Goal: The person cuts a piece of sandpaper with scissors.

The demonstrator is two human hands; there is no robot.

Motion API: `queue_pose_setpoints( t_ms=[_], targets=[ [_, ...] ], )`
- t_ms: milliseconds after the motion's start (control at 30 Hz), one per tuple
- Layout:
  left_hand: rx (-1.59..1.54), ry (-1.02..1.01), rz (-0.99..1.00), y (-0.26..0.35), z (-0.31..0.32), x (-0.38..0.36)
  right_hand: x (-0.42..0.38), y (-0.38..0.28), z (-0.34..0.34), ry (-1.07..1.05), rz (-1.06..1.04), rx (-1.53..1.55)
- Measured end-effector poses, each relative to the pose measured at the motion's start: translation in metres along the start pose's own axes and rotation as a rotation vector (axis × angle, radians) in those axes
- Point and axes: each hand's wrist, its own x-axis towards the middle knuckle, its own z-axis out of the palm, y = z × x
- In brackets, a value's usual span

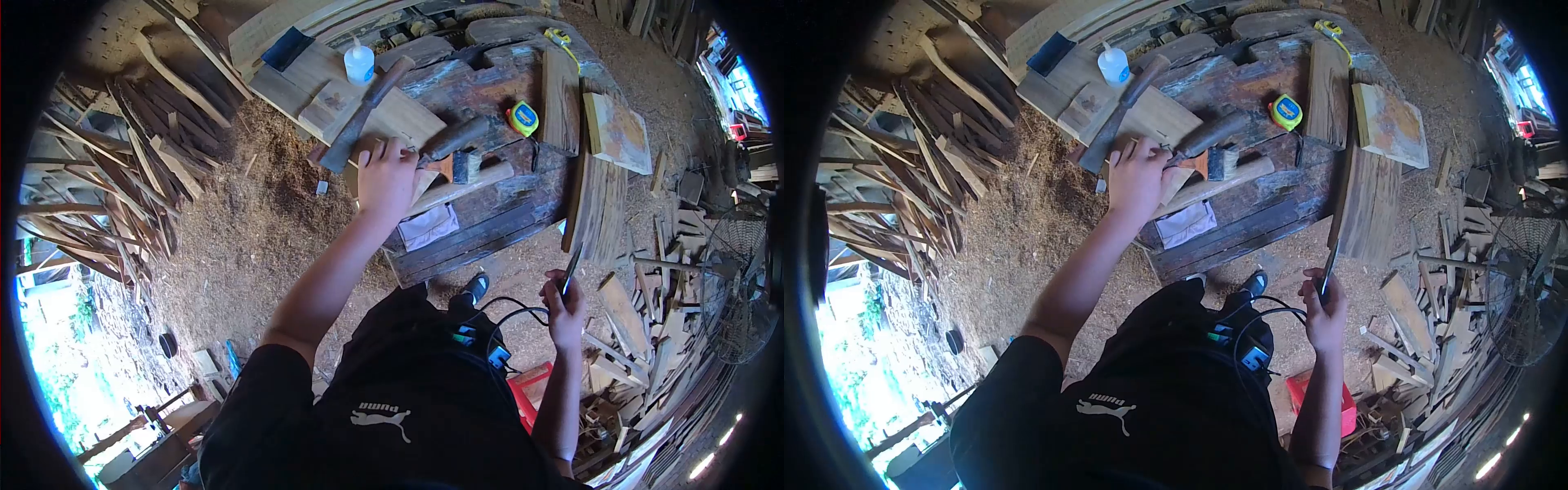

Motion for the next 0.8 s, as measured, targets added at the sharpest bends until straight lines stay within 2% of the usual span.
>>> queue_pose_setpoints(
  t_ms=[100, 200, 433, 533, 700, 800],
  targets=[
    [-0.007, 0.017, 0.052, -0.006, 0.017, -0.002, -0.001, 0.0, -0.004, 0.001, 0.015, 0.018],
    [0.056, -0.061, 0.054, -0.007, 0.023, -0.002, -0.003, 0.005, -0.009, 0.007, 0.029, 0.034],
    [0.135, 0.021, 0.19, 0.001, 0.023, 0.003, -0.003, 0.018, -0.015, 0.007, 0.017, 0.055],
    [0.086, -0.024, 0.145, 0.013, 0.021, 0.011, -0.004, 0.02, -0.017, 0.025, 0.031, 0.055],
    [0.057, 0.036, 0.151, 0.038, 0.023, 0.043, -0.005, 0.018, -0.02, 0.016, 0.056, 0.066],
    [0.031, -0.087, 0.124, 0.072, 0.029, 0.074, -0.003, 0.016, -0.02, 0.022, 0.077, 0.07]
  ],
)
